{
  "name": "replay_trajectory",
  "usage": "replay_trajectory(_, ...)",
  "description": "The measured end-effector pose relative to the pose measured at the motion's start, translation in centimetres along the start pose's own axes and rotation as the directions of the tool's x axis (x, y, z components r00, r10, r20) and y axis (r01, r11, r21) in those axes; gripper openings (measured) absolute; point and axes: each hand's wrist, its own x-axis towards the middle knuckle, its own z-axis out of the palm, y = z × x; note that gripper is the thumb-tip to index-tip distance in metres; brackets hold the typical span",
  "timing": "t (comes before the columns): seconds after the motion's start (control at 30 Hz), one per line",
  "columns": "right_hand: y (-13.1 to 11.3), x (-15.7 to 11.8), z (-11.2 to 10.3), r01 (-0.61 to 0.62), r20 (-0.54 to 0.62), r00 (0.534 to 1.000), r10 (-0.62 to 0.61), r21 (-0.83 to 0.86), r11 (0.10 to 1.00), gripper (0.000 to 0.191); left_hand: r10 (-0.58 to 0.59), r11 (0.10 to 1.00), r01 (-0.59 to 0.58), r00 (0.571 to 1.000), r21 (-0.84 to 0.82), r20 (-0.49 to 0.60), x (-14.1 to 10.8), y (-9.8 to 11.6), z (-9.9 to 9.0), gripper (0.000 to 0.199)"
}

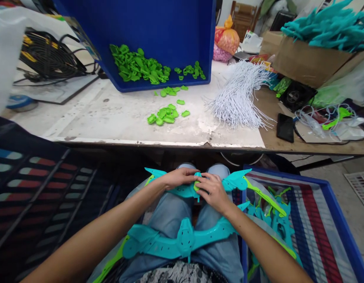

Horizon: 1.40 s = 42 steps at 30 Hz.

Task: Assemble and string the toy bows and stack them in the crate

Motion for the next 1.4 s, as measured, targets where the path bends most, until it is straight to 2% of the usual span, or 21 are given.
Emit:
replay_trajectory(0.07,-0.4,-0.2,0.3,-0.14,-0.03,0.989,0.142,0.069,0.988,0.019,0.051,0.997,-0.05,0.999,0.05,-0.008,0.0,-0.1,0.1,0.055)
replay_trajectory(0.17,-0.7,-0.1,0.6,-0.333,-0.03,0.938,0.345,0.194,0.923,0.043,0.059,0.99,-0.05,0.996,0.131,-0.069,0.3,-0.5,0.2,0.057)
replay_trajectory(0.23,-0.7,0.3,0.6,-0.422,0.016,0.904,0.428,0.207,0.883,0.057,0.065,0.979,-0.043,0.992,0.201,-0.106,0.5,-0.7,0.3,0.058)
replay_trajectory(0.33,-0.4,1.2,0.6,-0.514,0.13,0.857,0.499,0.138,0.847,0.062,0.106,0.961,-0.067,0.985,0.269,-0.135,0.7,-1.1,0.5,0.054)
replay_trajectory(0.5,-0.7,1.8,0.1,-0.508,0.163,0.851,0.499,0.011,0.861,0.064,0.164,0.929,-0.09,0.97,0.36,-0.18,0.7,-0.9,0.8,0.044)
replay_trajectory(0.57,-0.9,2.6,-1.0,-0.486,0.26,0.838,0.479,-0.041,0.873,0.066,0.176,0.92,-0.095,0.967,0.38,-0.185,0.6,-0.5,0.9,0.042)
replay_trajectory(0.63,-0.8,4.6,-2.7,-0.416,0.397,0.821,0.411,-0.077,0.906,0.052,0.188,0.915,-0.1,0.963,0.39,-0.194,0.2,0.0,1.1,0.042)
replay_trajectory(0.67,-0.7,6.2,-3.5,-0.363,0.42,0.831,0.364,-0.084,0.928,0.038,0.212,0.907,-0.107,0.952,0.408,-0.222,-0.2,0.3,1.4,0.044)
replay_trajectory(0.7,-0.4,8.2,-4.3,-0.311,0.385,0.863,0.326,-0.101,0.945,0.026,0.259,0.888,-0.122,0.929,0.443,-0.265,-0.7,0.5,1.8,0.046)
replay_trajectory(0.73,-0.1,10.5,-5.0,-0.264,0.29,0.911,0.294,-0.137,0.955,0.02,0.329,0.858,-0.144,0.891,0.492,-0.314,-1.5,0.7,2.3,0.047)
replay_trajectory(0.77,0.3,13.0,-5.3,-0.229,0.154,0.953,0.26,-0.195,0.954,0.023,0.408,0.818,-0.165,0.842,0.551,-0.354,-2.4,0.7,3.0,0.045)
replay_trajectory(0.8,0.7,15.6,-5.4,-0.211,0.015,0.974,0.224,-0.283,0.936,0.026,0.479,0.775,-0.18,0.793,0.606,-0.376,-3.6,0.6,3.8,0.041)
replay_trajectory(0.83,1.2,18.2,-5.3,-0.2,-0.077,0.98,0.185,-0.368,0.908,0.029,0.524,0.738,-0.187,0.764,0.648,-0.376,-4.9,0.4,4.6,0.035)
replay_trajectory(0.87,1.7,20.7,-4.9,-0.181,-0.092,0.983,0.157,-0.434,0.882,0.031,0.527,0.722,-0.186,0.771,0.666,-0.356,-6.3,0.0,5.5,0.031)
replay_trajectory(0.93,2.5,24.9,-3.7,-0.175,-0.071,0.984,0.162,-0.53,0.83,0.032,0.416,0.738,-0.128,0.859,0.662,-0.298,-9.1,-1.3,7.1,0.031)
replay_trajectory(1.0,2.9,27.6,-2.5,-0.169,-0.024,0.981,0.191,-0.584,0.794,0.029,0.195,0.748,0.006,0.954,0.664,-0.228,-11.3,-2.9,8.4,0.046)
replay_trajectory(1.07,2.6,28.9,-1.8,-0.158,0.005,0.98,0.201,-0.601,0.784,0.026,-0.03,0.72,0.143,0.984,0.679,-0.175,-12.7,-4.4,9.3,0.073)
replay_trajectory(1.13,2.1,28.6,-1.8,-0.156,0.02,0.978,0.209,-0.596,0.788,0.023,-0.16,0.676,0.222,0.975,0.703,-0.154,-13.4,-5.4,10.0,0.094)
replay_trajectory(1.23,1.3,25.3,-2.8,-0.17,0.011,0.981,0.196,-0.454,0.875,0.022,-0.158,0.628,0.215,0.976,0.748,-0.149,-13.8,-5.8,10.6,0.106)
replay_trajectory(1.33,0.8,19.2,-4.4,-0.166,-0.072,0.984,0.165,-0.007,0.986,0.021,-0.108,0.595,0.148,0.989,0.79,-0.104,-13.8,-5.2,10.6,0.109)
replay_trajectory(1.4,0.2,14.2,-5.4,-0.149,-0.11,0.977,0.184,0.272,0.951,0.022,-0.127,0.571,0.119,0.99,0.812,-0.055,-13.3,-4.5,9.9,0.114)
